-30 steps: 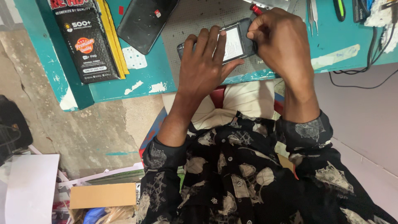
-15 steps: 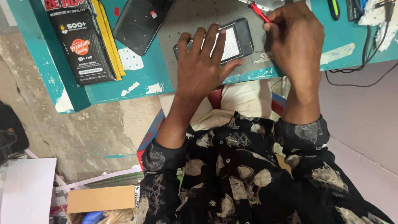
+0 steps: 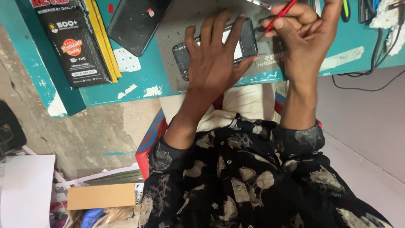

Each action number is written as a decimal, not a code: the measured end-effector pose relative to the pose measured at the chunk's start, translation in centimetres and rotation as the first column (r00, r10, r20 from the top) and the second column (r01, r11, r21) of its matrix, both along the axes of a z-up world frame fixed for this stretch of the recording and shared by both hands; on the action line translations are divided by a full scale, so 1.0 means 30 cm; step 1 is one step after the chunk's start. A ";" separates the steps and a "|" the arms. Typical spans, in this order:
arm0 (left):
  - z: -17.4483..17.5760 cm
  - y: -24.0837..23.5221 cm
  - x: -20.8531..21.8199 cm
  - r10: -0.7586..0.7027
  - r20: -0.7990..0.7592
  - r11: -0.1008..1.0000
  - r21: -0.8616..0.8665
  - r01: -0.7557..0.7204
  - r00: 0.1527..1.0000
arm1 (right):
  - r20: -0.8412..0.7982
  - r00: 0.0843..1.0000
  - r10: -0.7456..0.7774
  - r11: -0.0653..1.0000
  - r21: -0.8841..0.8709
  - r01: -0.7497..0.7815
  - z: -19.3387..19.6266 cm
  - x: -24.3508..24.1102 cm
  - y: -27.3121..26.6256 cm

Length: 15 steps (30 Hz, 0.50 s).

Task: The person disassembles a smartphone by removing the back cover and using a screwdriver to detach internal components. They manipulate the battery and other parts with a plastic tool and tweezers, then reassemble the device.

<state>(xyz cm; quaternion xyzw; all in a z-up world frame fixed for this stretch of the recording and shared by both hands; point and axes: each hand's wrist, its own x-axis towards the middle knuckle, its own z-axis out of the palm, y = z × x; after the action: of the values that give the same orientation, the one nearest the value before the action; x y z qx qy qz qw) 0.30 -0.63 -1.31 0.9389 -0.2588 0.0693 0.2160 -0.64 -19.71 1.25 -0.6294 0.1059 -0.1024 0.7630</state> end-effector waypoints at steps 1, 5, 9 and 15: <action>0.005 0.000 0.003 0.003 -0.006 1.000 -0.001 -0.003 1.000 | -0.031 0.998 -0.060 0.997 0.046 0.061 -0.011 0.005 0.008; 0.019 0.001 -0.008 0.005 0.004 1.000 0.008 -0.005 1.000 | 0.194 0.981 -0.025 0.982 -0.179 0.061 -0.069 -0.018 0.027; 0.016 0.005 -0.004 -0.019 0.015 1.000 -0.007 0.019 1.000 | 0.372 0.921 0.113 0.866 -0.491 0.092 -0.112 -0.043 0.029; 0.003 0.007 -0.008 -0.023 0.026 1.000 -0.004 0.023 0.999 | 0.442 0.886 0.136 0.817 -0.556 0.152 -0.119 -0.037 0.056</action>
<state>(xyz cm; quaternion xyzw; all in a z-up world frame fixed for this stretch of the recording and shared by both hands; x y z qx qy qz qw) 0.07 -0.41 -1.21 0.9344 -0.2721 0.0795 0.2156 -1.76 -18.04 -2.33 -0.7868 -0.1123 -0.2799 0.5386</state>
